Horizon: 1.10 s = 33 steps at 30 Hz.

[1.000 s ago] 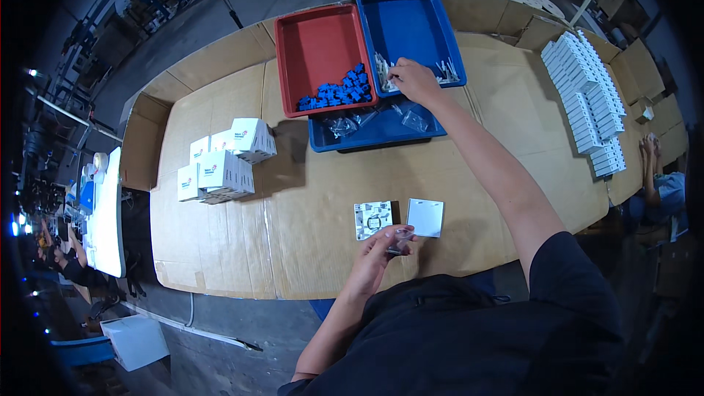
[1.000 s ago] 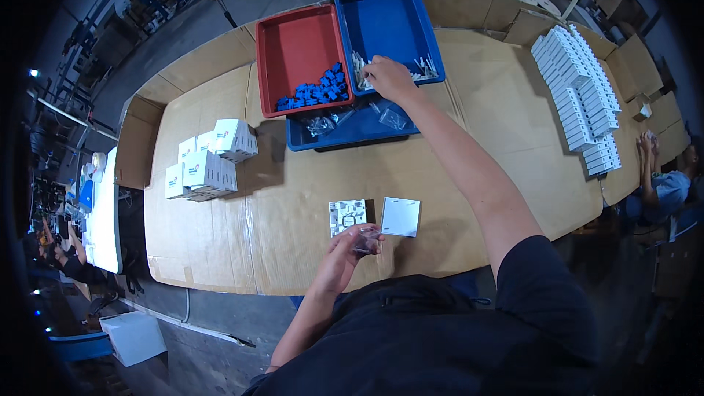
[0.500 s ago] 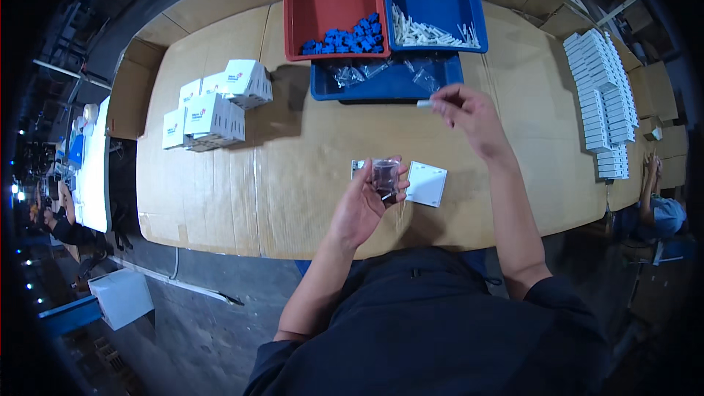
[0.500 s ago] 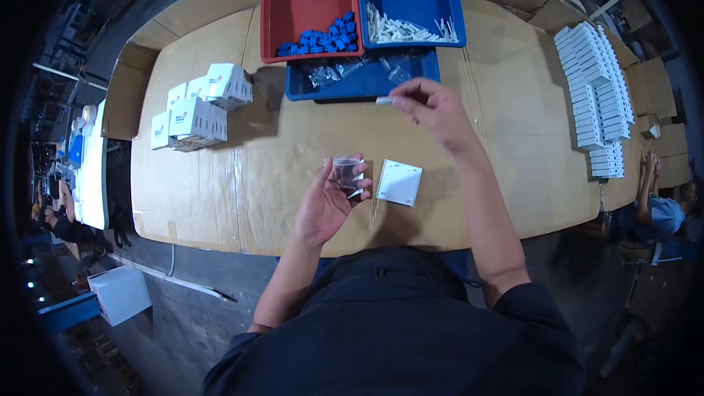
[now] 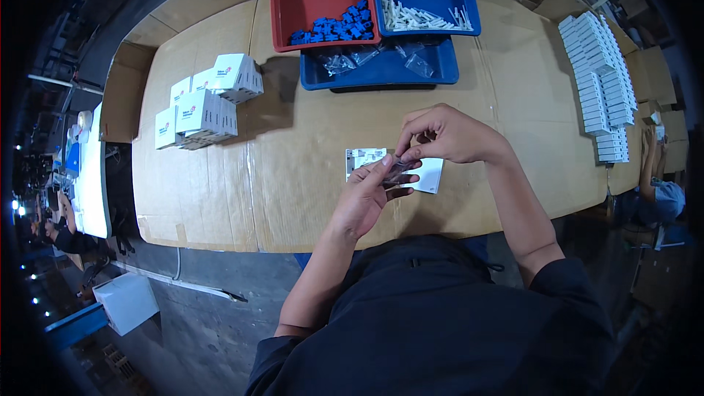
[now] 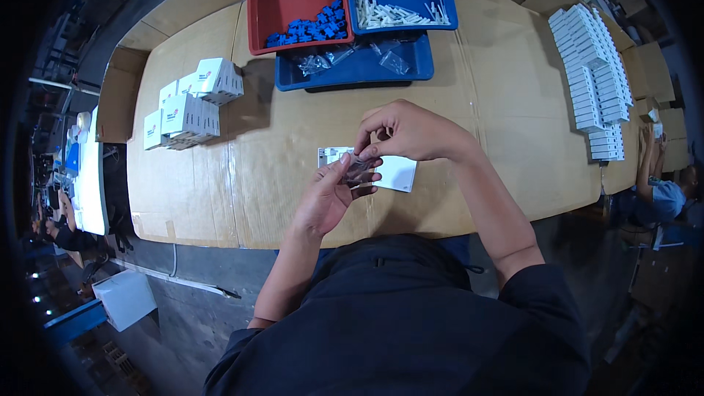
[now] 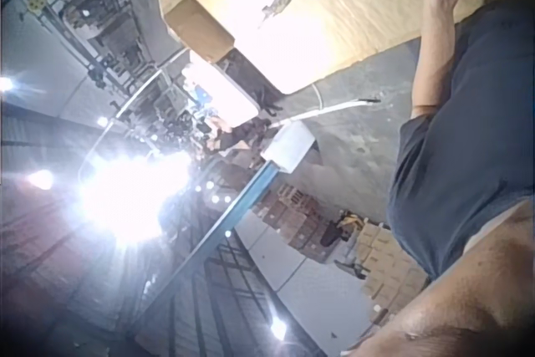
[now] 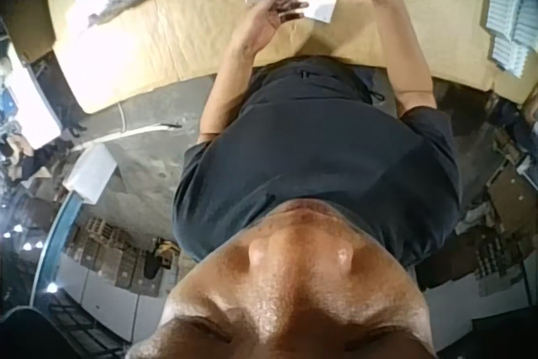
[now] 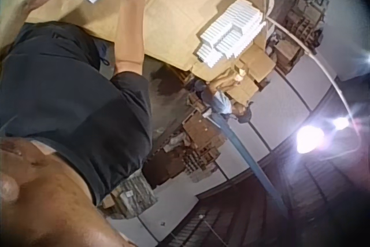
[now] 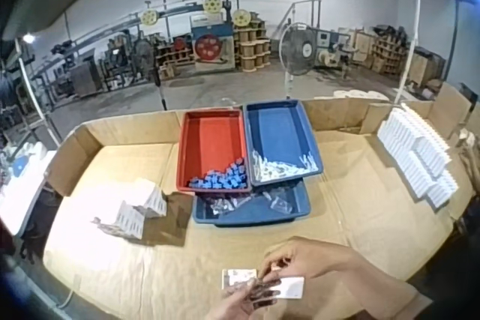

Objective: The person assembles small electronic components by placing blue and white connectors and circuit boards into plastic bags by hand, then putting the filled plastic bags into white cardboard boxes.

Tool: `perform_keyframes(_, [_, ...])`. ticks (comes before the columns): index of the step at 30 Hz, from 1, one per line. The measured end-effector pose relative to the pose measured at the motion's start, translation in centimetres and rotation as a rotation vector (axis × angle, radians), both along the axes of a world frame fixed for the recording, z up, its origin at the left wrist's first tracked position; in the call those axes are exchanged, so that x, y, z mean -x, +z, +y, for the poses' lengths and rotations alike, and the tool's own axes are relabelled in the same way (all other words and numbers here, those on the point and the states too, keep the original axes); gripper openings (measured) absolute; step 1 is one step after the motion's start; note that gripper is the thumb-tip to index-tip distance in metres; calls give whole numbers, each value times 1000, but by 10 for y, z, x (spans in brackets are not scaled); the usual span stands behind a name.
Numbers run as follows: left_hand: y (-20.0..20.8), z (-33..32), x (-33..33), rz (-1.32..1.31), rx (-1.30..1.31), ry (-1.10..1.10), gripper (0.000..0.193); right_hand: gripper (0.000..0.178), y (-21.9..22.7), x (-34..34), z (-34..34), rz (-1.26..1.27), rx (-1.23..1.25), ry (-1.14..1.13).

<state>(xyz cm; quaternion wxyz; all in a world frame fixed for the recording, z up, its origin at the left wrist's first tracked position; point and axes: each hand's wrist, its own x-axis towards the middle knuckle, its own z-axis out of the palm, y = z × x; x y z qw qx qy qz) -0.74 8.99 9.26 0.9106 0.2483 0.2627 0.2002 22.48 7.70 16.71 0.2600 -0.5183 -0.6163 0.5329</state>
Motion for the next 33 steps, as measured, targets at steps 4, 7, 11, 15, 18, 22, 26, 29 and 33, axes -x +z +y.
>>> perform_keyframes(4, [-10,-3,7,-2,18,18,38,13,-1,9,12,-60,37,91])
perform_keyframes(7, [-18,-3,13,-18,3,27,36,15,-11,14,15,-75,-37,141])
perform_keyframes(11, [-25,1,17,-45,35,28,35,15,-14,16,17,-71,-17,210])
perform_keyframes(15, [-15,3,13,-56,71,52,33,32,-20,13,12,35,83,196])
perform_keyframes(18, [-19,4,12,-51,61,45,33,40,-19,21,2,-24,57,183])
perform_keyframes(22, [-16,5,6,-18,38,13,32,43,-21,21,-3,-69,94,143])
perform_keyframes(26, [-23,2,8,-83,75,31,32,44,-31,16,-7,-81,-81,233])
perform_keyframes(29, [-23,0,11,-12,-4,-26,40,41,-25,21,-10,-28,41,193])
perform_keyframes(33, [-26,-2,14,-56,85,-2,48,28,-38,-15,14,66,-26,28])
